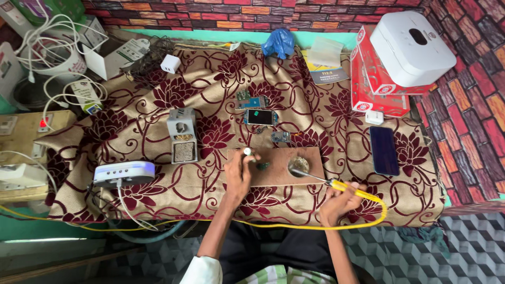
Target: The person uses a soldering iron and solder to work on a small circuit board placed on a wooden board. They repeatedly apply heat and solder to specific points on the board while holding it steady with their other hand.
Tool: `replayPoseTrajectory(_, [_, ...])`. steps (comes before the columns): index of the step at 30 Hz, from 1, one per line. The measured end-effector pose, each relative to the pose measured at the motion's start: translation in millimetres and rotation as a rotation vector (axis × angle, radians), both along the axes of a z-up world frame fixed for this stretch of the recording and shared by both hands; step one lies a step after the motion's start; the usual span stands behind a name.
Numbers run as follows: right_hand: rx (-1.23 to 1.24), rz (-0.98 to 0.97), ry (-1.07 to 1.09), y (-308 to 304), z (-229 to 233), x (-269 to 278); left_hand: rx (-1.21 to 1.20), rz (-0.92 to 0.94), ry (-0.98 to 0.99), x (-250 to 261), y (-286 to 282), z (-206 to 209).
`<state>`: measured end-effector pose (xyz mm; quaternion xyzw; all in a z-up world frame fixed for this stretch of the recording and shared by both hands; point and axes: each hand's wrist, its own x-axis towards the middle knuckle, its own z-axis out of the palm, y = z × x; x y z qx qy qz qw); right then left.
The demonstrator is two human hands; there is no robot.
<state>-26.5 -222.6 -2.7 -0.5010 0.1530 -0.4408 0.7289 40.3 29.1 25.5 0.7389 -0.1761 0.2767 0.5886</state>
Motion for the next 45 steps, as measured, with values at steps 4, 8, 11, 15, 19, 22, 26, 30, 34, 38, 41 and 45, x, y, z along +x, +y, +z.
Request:
replayPoseTrajectory(4, [0.306,0.038,-0.083,9.7,-4.6,-5.5,-0.001,0.039,-0.008,-0.9,-2.6,1.1])
replayPoseTrajectory(8, [0.300,0.115,-0.103,39.4,-19.0,3.1,0.088,0.087,0.225,-0.9,-0.7,0.0])
replayPoseTrajectory(11, [0.197,0.117,-0.072,55.0,-30.9,10.6,0.059,0.089,0.068,-6.7,2.2,0.8])
replayPoseTrajectory(15, [0.043,0.087,-0.096,54.1,-40.3,16.0,-0.006,0.047,-0.061,-4.1,-1.7,6.4])
replayPoseTrajectory(19, [0.055,0.123,-0.051,55.5,-54.3,15.1,0.006,0.016,0.041,0.5,-0.3,-1.2])
replayPoseTrajectory(22, [0.072,0.123,-0.039,57.9,-56.2,15.7,0.055,0.018,0.093,7.4,-2.5,-8.8])
replayPoseTrajectory(26, [0.061,0.131,-0.019,57.0,-51.4,11.0,0.037,0.012,0.016,7.1,-3.9,-17.3])
replayPoseTrajectory(30, [0.019,0.125,-0.018,59.9,-46.7,8.4,0.036,0.019,0.060,5.9,-1.5,-12.3])
replayPoseTrajectory(34, [-0.030,0.105,-0.013,57.8,-46.7,8.7,0.011,-0.014,-0.051,2.0,-2.3,-2.8])
replayPoseTrajectory(38, [-0.079,0.090,-0.027,58.1,-48.1,9.0,0.043,0.021,-0.021,0.4,-2.3,-3.6])
replayPoseTrajectory(41, [-0.078,0.093,-0.063,57.8,-46.6,11.9,0.019,0.010,-0.030,8.4,-3.0,-9.5])
replayPoseTrajectory(45, [-0.124,0.081,-0.028,54.6,-47.2,9.0,0.039,0.015,-0.041,10.5,-4.2,-18.2])
